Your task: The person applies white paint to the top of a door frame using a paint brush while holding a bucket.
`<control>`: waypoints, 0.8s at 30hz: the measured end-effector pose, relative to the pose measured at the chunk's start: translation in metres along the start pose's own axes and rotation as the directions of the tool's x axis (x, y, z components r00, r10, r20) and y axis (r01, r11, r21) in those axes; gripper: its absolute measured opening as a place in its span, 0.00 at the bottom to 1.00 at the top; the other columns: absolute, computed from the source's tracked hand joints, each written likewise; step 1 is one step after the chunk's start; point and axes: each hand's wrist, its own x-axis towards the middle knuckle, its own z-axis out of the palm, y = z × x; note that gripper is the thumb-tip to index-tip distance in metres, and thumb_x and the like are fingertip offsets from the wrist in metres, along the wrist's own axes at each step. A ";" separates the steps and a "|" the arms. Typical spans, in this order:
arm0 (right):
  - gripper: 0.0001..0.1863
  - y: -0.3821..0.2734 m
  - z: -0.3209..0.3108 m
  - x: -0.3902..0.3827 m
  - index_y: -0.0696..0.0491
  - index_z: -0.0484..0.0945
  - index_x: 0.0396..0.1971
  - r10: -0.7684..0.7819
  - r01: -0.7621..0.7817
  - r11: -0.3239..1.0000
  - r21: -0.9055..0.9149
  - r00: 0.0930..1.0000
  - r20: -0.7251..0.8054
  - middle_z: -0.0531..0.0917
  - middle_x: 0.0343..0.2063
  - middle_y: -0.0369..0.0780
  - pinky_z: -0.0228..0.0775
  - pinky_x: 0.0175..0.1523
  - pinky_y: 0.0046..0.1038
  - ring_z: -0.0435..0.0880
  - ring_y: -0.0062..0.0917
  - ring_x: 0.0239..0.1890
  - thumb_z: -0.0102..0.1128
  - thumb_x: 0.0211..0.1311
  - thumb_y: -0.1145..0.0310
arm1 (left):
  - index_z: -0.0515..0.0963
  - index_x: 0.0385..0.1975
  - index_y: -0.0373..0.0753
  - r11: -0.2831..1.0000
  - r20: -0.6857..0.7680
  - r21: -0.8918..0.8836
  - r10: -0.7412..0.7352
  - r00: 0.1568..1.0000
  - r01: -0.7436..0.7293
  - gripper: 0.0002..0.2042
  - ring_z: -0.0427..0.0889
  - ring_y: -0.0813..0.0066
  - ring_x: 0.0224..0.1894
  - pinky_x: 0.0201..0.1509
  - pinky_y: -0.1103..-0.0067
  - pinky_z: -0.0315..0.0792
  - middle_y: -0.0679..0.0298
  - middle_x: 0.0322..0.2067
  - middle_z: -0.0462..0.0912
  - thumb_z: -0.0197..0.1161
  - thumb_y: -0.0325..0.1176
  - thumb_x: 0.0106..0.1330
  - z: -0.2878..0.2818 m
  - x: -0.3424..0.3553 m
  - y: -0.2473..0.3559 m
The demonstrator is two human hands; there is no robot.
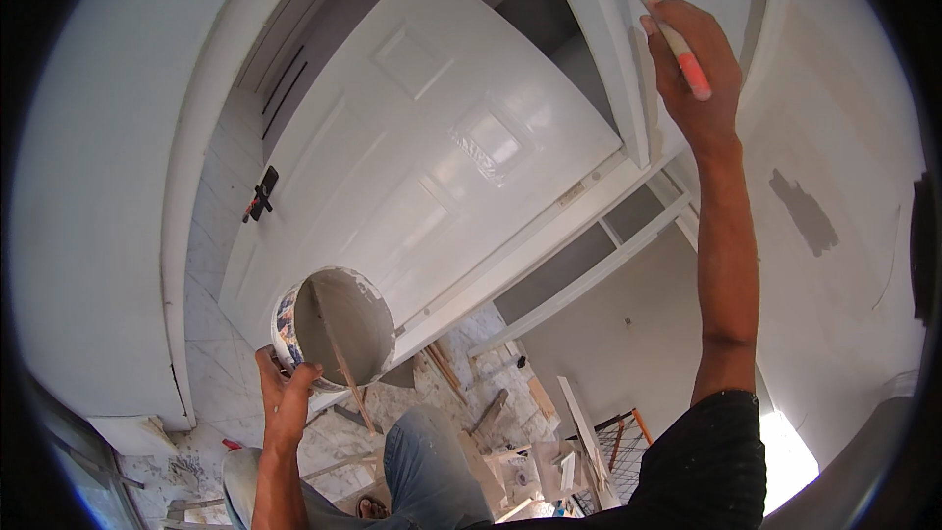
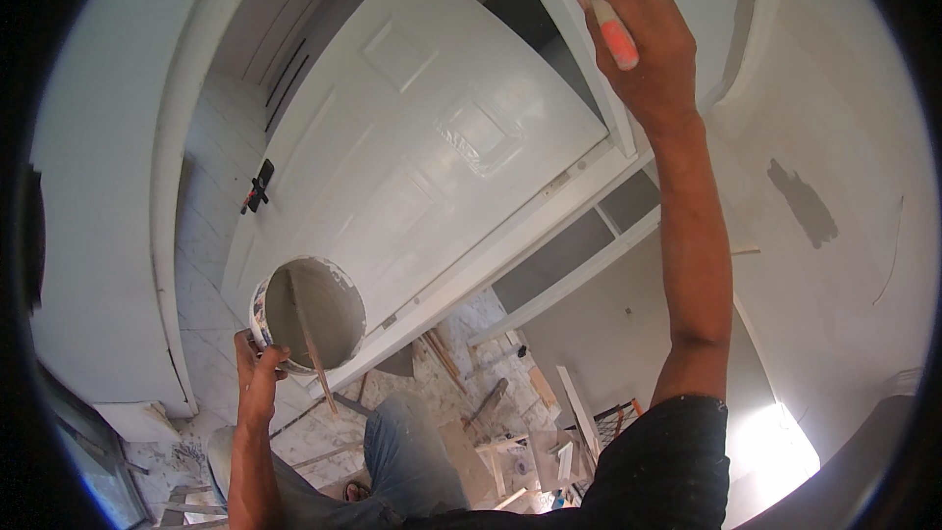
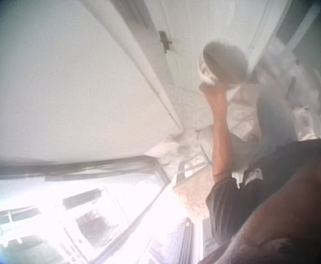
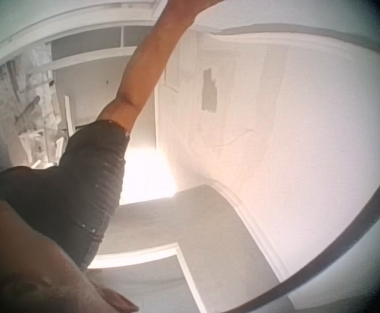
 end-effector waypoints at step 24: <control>0.12 -0.006 -0.006 0.043 0.54 0.83 0.46 0.008 -0.011 0.999 0.039 0.998 0.068 0.86 0.43 0.38 0.79 0.45 0.25 0.86 0.29 0.40 0.67 0.63 0.77 | 0.65 0.51 0.38 0.998 0.005 0.033 0.061 0.998 -0.061 0.28 0.72 0.73 0.41 0.39 0.72 0.69 0.60 0.42 0.73 0.65 0.44 0.53 -0.003 0.012 -0.020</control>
